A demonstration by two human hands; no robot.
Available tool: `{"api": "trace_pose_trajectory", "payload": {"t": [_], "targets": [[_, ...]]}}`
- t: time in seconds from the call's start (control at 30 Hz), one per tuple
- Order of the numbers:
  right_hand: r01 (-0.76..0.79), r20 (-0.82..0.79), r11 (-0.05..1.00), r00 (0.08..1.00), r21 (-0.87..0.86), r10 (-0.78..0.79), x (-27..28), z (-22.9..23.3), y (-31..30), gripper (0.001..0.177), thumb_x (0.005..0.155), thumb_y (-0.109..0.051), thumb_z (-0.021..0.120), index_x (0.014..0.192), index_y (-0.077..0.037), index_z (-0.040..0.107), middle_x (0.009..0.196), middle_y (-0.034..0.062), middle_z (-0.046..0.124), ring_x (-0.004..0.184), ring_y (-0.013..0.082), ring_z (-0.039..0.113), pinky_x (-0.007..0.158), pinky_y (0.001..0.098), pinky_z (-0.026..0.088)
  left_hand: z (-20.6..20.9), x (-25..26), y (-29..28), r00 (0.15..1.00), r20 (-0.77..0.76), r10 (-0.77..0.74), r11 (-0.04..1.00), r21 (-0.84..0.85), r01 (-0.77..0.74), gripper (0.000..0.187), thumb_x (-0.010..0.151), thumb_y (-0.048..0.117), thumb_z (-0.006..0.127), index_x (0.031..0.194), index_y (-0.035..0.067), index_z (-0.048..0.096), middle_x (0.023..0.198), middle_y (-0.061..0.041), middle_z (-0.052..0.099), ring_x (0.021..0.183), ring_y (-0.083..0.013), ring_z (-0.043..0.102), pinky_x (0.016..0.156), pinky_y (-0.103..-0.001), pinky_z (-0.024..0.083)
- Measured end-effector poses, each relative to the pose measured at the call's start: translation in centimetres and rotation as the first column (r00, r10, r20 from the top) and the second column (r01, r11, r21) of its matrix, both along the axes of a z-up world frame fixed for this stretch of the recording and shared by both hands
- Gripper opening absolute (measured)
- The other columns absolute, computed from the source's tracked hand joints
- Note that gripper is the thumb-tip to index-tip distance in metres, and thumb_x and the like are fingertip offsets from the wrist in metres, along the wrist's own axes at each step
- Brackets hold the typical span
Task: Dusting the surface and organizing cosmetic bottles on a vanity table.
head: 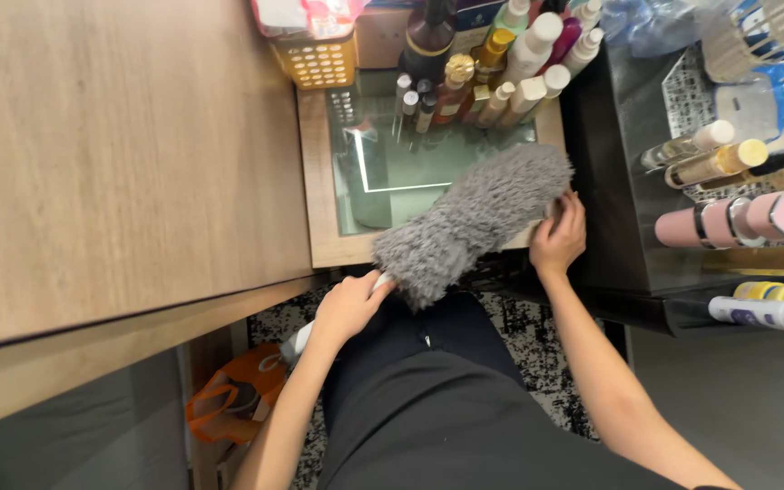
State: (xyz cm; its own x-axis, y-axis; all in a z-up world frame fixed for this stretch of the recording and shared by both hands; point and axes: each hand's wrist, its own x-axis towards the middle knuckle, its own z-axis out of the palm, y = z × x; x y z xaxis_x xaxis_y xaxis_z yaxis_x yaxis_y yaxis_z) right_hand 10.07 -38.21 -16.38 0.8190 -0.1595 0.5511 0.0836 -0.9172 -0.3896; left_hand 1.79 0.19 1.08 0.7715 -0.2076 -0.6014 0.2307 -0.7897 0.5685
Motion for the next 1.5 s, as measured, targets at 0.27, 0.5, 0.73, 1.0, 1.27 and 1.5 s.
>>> {"api": "trace_pose_trajectory", "payload": {"t": [0.27,0.5,0.73,1.0,1.27,1.5], "targets": [[0.039,-0.065,0.999,0.997,-0.002,-0.039,-0.6,3.2,1.6,0.047,0.078,-0.010,0.049,0.125,-0.007,0.057,0.130,0.0090,0.052,0.121,0.0306,0.052,0.098,0.0426,0.042,-2.3,-0.3,0.4,0.991,-0.090,0.099,0.993,-0.047,-0.104,0.055,0.096,0.054,0.036,0.121,0.010,0.059,0.104,-0.029,0.066,0.099,-0.0482,0.063,0.082,-0.055,0.052],[0.049,0.018,0.999,0.999,0.000,-0.049,-0.6,3.0,1.7,0.042,0.080,-0.009,0.050,0.121,-0.003,0.057,0.125,0.0133,0.055,0.114,0.0342,0.056,0.093,0.0453,0.044,-1.5,-0.1,-1.0,0.993,-0.108,-0.051,0.998,0.014,0.053,0.051,0.095,0.051,0.034,0.112,0.010,0.060,0.104,-0.032,0.064,0.102,-0.0510,0.061,0.088,-0.057,0.049],[0.109,-0.018,0.990,0.994,-0.084,-0.111,-0.8,-1.2,-0.6,0.044,0.080,-0.018,0.046,0.118,0.001,0.057,0.123,0.0201,0.055,0.111,0.0378,0.056,0.091,0.0463,0.046,-1.4,0.3,-3.7,0.986,-0.145,-0.080,0.997,-0.029,0.076,0.051,0.094,0.053,0.036,0.107,0.010,0.061,0.104,-0.030,0.066,0.104,-0.0490,0.061,0.089,-0.054,0.051],[0.140,-0.058,0.988,0.989,0.068,-0.137,-0.4,0.2,0.7,0.046,0.083,-0.019,0.047,0.125,0.000,0.054,0.121,0.0179,0.056,0.112,0.0375,0.056,0.093,0.0474,0.045,-0.8,3.7,-7.7,0.989,-0.052,-0.139,0.989,-0.057,0.136,0.058,0.095,0.052,0.033,0.106,0.003,0.060,0.101,-0.032,0.065,0.103,-0.0494,0.062,0.086,-0.057,0.050],[0.165,-0.020,0.978,0.986,0.129,-0.164,-1.1,0.2,1.2,0.051,0.076,-0.021,0.048,0.122,-0.001,0.055,0.120,0.0182,0.055,0.110,0.0361,0.056,0.092,0.0461,0.045,0.6,3.9,-8.0,0.985,-0.073,-0.156,0.974,-0.180,0.141,0.060,0.093,0.052,0.038,0.104,0.000,0.064,0.105,-0.031,0.065,0.109,-0.0482,0.058,0.091,-0.056,0.048],[0.026,-0.014,0.996,1.000,0.085,-0.025,-1.0,1.7,0.9,0.042,0.080,-0.007,0.049,0.121,-0.009,0.058,0.128,0.0070,0.055,0.121,0.0291,0.053,0.097,0.0431,0.043,1.7,1.8,-3.8,0.996,-0.094,-0.004,0.998,-0.061,-0.002,0.057,0.094,0.053,0.038,0.105,0.005,0.065,0.101,-0.027,0.067,0.107,-0.0436,0.061,0.091,-0.053,0.048]]}}
